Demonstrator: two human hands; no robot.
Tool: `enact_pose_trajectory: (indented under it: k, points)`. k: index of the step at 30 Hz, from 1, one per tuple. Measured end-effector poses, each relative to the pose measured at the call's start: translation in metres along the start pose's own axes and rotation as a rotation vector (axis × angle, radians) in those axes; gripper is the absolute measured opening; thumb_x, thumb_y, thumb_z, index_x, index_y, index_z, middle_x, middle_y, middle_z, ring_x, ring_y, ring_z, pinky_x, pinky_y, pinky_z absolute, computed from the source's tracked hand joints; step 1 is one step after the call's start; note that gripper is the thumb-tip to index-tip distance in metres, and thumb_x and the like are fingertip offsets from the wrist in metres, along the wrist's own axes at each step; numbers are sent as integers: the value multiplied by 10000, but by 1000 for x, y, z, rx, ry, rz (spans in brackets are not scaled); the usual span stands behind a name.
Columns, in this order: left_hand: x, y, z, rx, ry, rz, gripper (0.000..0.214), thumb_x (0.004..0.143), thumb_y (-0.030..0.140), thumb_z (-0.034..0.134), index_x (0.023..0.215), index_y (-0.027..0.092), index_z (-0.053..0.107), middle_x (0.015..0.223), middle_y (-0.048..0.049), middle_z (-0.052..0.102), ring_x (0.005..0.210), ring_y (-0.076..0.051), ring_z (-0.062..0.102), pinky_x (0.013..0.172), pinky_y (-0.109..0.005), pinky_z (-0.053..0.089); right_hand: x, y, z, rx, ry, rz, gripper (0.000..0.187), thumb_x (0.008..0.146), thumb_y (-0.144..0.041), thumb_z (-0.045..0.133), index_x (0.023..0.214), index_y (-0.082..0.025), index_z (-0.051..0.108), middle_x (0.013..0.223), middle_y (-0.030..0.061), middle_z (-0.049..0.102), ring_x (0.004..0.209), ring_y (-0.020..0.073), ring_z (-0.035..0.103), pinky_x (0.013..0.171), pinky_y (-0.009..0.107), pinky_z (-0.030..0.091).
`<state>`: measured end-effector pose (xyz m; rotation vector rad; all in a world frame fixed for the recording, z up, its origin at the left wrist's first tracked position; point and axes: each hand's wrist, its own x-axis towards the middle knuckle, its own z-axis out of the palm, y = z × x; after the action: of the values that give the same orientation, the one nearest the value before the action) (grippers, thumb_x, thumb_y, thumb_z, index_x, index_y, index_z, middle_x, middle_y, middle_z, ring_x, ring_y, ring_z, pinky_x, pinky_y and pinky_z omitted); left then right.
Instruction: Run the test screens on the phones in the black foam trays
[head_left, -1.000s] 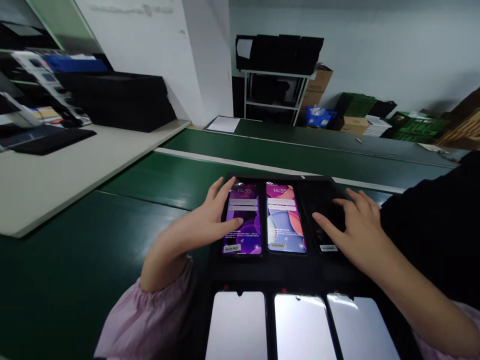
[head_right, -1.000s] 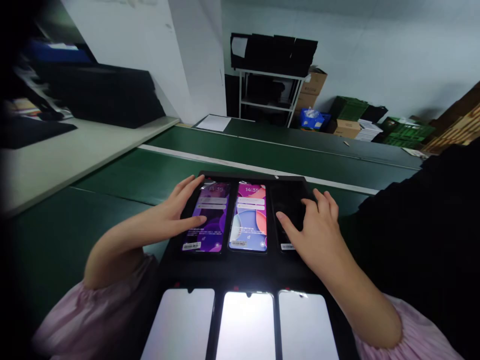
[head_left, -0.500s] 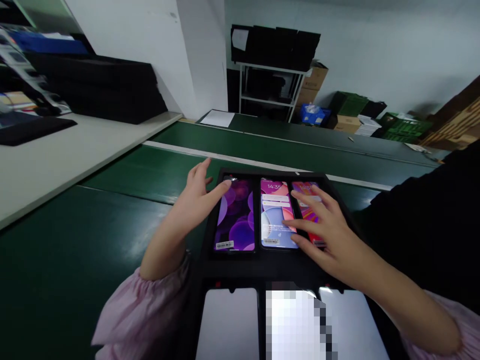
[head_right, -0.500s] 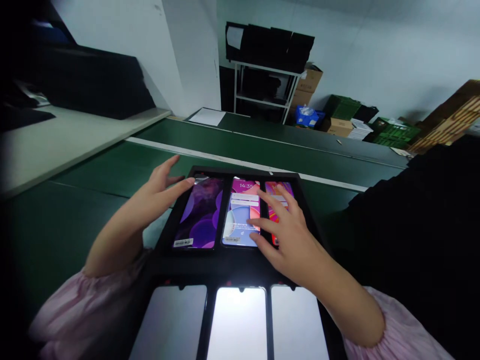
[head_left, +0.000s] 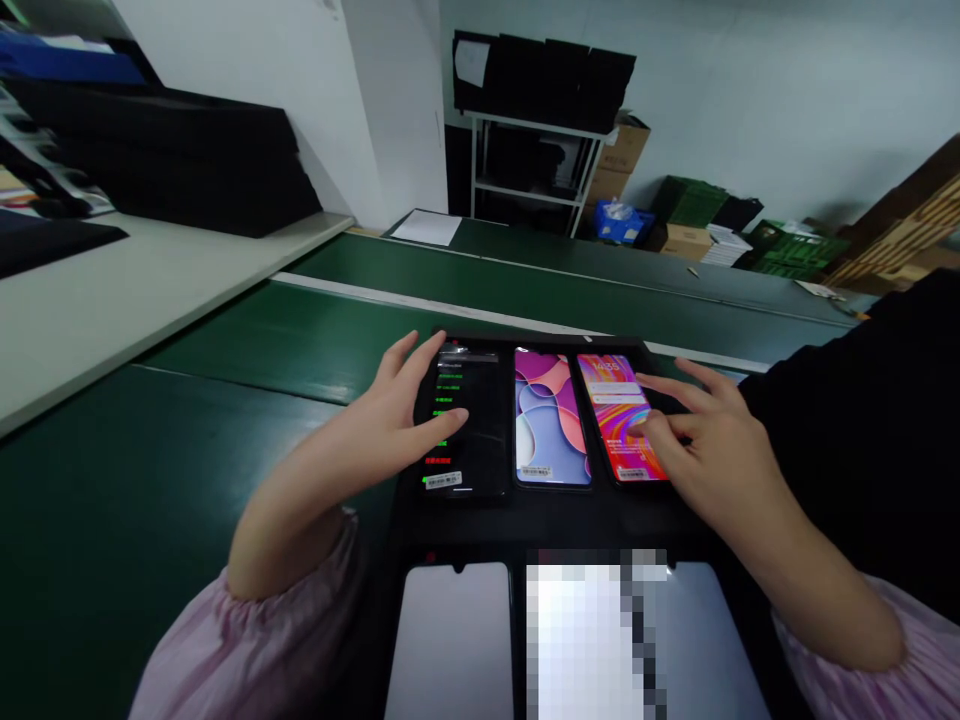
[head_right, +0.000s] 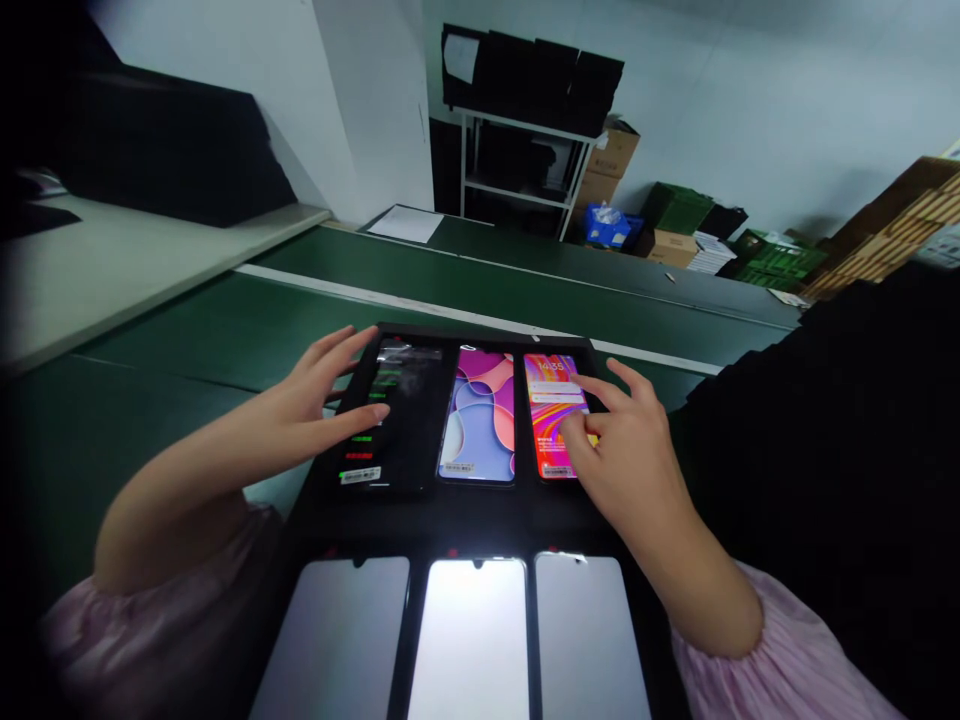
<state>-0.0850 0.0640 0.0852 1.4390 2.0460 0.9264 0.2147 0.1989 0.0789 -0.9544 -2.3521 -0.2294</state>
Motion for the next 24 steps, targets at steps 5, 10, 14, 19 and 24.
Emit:
enact_pose_trajectory:
  k: [5, 10, 14, 19, 24]
  points:
    - [-1, 2, -1, 73, -85, -36, 1125, 730, 698, 550, 1699, 246, 197, 1807, -119, 8, 1541, -432, 420, 1217, -580, 463, -2, 4, 15, -55, 30, 109, 566, 1055, -489, 385, 1119, -162, 843, 1328, 186, 728, 1381, 475, 538, 1139, 779, 413]
    - [-1, 4, -4, 132, -107, -29, 1131, 735, 662, 525, 1707, 212, 160, 1814, -115, 2, 1637, -428, 224, 1266, -592, 389, 1, -2, 4, 22, 41, 39, 621, 1090, -572, 312, 1131, -250, 842, 1346, 122, 731, 1389, 427, 550, 1150, 728, 433]
    - [-2, 1, -5, 108, -92, -20, 1123, 758, 654, 501, 1709, 179, 139, 1814, -125, -3, 1637, -419, 228, 1295, -609, 330, 4, -3, -5, 78, 16, 24, 589, 1077, -522, 371, 827, -286, 850, 1217, 87, 782, 1326, 390, 608, 1072, 656, 527]
    - [-2, -2, -3, 79, -43, -23, 1076, 783, 670, 474, 1699, 183, 186, 1807, -131, 65, 1651, -374, 203, 1300, -601, 321, 2, -1, -9, 112, 1, -4, 484, 999, -362, 474, 641, -301, 794, 1120, 45, 805, 1283, 343, 648, 1017, 574, 587]
    - [1, -1, -1, 92, -15, -43, 1050, 778, 692, 469, 1677, 193, 256, 1788, -116, 168, 1638, -387, 235, 1311, -601, 306, 0, 6, 3, 79, -20, 104, 439, 1005, -374, 466, 827, -287, 858, 1172, 68, 794, 1310, 360, 624, 1079, 625, 546]
